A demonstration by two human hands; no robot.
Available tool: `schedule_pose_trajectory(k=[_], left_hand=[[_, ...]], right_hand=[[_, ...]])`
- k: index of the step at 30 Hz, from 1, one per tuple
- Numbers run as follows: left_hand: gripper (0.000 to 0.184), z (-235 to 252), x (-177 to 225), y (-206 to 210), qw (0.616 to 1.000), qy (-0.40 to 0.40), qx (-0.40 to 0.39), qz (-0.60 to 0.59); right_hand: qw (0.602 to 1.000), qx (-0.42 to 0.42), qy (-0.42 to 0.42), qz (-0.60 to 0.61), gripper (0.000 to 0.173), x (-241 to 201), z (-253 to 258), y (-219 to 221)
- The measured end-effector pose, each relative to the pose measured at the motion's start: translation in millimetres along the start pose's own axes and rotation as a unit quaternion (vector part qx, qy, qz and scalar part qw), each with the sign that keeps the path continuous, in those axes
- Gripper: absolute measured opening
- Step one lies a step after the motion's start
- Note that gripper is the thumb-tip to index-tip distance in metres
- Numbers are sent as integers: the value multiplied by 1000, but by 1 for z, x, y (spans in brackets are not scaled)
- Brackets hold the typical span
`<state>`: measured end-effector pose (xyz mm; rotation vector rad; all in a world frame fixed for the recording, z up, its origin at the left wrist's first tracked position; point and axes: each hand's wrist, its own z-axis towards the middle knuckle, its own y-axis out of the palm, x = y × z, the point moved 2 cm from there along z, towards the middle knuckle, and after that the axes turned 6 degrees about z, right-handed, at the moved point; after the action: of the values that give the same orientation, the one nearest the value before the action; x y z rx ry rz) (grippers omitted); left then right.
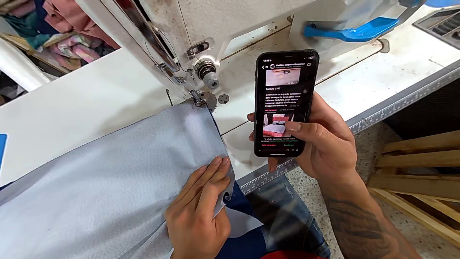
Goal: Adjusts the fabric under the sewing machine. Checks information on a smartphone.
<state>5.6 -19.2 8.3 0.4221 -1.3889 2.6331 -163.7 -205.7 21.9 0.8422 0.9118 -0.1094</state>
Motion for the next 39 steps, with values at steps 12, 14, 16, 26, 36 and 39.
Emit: schedule_pose_trajectory(k=[12,14,16,26,36,39], left_hand=[[25,-1,0,0,1000,0,-2,3],[25,-1,0,-1,1000,1,-2,2],[25,0,0,-1,1000,0,-2,2],[25,0,1,0,1000,-3,-1,2],[25,-1,0,0,1000,-1,0,2],[25,-1,0,0,1000,-1,1,2]], right_hand=[[1000,5,6,-14,47,-2,-2,1],[1000,5,5,-14,47,-2,-2,2],[1000,5,4,-11,47,-1,-2,2],[1000,4,5,-4,48,-1,-2,1],[1000,1,7,-5,48,-2,-2,2],[1000,1,5,-4,48,-2,-2,2]])
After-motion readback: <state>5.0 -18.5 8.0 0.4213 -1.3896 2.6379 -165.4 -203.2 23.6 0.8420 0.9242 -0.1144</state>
